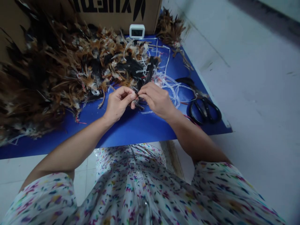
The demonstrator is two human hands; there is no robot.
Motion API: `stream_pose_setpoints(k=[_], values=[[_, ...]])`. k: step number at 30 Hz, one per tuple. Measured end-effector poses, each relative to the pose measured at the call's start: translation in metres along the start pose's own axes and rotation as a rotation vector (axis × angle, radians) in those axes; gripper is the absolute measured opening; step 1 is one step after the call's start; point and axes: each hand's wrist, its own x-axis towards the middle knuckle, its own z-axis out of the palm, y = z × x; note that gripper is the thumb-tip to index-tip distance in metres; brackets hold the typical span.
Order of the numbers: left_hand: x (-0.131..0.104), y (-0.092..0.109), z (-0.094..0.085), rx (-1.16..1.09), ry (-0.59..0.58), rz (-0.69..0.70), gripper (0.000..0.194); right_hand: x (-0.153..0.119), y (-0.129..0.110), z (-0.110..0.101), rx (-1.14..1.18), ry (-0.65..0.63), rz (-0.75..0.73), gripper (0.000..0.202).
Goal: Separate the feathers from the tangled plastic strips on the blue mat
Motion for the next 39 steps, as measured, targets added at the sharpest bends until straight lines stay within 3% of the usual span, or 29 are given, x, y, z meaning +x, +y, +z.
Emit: stream_pose_setpoints(k=[5, 14, 31, 39], values=[[-0.002, 0.002, 0.002, 0.034, -0.003, -0.063, 0.037, -0.002, 0.000, -0.004, -0.181, -0.021, 0.005, 0.031], [-0.002, 0.004, 0.004, 0.027, -0.002, -0.143, 0.050, -0.001, -0.003, -0.006, -0.089, -0.039, -0.024, 0.028], [-0.006, 0.007, 0.007, 0.012, -0.012, -0.254, 0.046, -0.001, -0.008, -0.009, -0.111, -0.052, -0.082, 0.029], [-0.007, 0.001, 0.005, 0.023, -0.038, -0.234, 0.046, 0.000, -0.010, -0.007, -0.099, -0.080, -0.050, 0.028]])
